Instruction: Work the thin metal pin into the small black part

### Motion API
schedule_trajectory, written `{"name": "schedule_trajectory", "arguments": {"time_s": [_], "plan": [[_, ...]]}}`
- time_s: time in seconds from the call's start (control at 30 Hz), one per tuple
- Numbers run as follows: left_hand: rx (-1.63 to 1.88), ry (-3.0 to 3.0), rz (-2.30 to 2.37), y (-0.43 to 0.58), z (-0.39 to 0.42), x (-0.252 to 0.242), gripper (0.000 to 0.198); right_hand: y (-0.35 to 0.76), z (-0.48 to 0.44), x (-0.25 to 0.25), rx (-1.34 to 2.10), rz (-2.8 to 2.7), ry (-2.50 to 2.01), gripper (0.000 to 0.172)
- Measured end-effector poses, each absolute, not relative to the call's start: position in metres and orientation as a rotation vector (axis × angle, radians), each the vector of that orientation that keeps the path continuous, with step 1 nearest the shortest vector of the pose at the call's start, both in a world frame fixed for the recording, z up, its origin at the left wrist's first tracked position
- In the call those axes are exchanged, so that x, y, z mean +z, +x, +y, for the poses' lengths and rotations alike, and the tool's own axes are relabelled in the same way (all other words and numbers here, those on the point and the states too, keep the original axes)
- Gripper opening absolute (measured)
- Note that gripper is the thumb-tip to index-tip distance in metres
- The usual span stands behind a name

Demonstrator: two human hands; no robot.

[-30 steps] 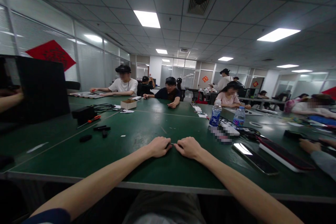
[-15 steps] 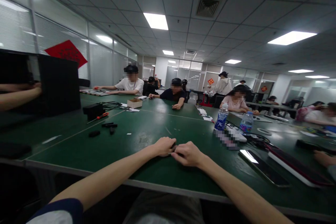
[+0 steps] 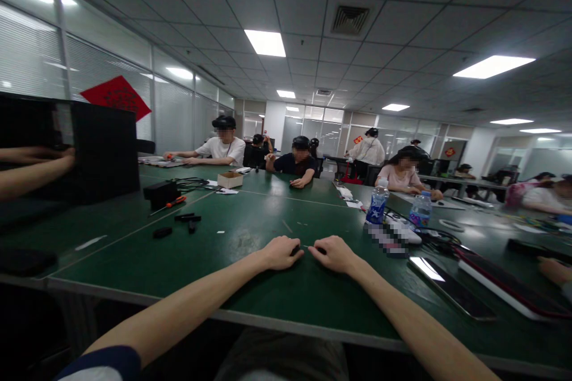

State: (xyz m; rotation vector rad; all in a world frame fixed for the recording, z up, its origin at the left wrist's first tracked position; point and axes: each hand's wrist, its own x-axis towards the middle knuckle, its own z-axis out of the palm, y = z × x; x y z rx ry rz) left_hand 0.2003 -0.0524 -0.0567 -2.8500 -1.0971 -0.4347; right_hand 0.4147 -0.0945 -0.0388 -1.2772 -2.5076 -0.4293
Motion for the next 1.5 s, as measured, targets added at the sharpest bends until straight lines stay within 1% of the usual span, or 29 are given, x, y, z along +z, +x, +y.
{"name": "schedule_trajectory", "arguments": {"time_s": [0.2,0.53,1.13,1.3,1.5], "plan": [[-0.425,-2.862,-1.126,0.199,-0.056,-0.052,0.036,0.406,-0.096,-0.041,-0.405,-2.575,-1.395,0.047],[-0.432,-2.83,-1.109,0.202,-0.051,-0.058,0.038,0.408,-0.095,-0.043,-0.46,-2.54,-1.412,0.046],[-0.433,-2.805,-1.173,0.202,-0.054,-0.053,0.037,0.405,-0.101,-0.034,-0.384,-2.484,-1.51,0.047],[-0.461,-2.804,-1.16,0.202,-0.051,-0.055,0.037,0.404,-0.101,-0.036,-0.4,-2.518,-1.448,0.046],[-0.451,-2.812,-1.184,0.202,-0.05,-0.056,0.038,0.403,-0.099,-0.039,-0.427,-2.499,-1.488,0.047]]}}
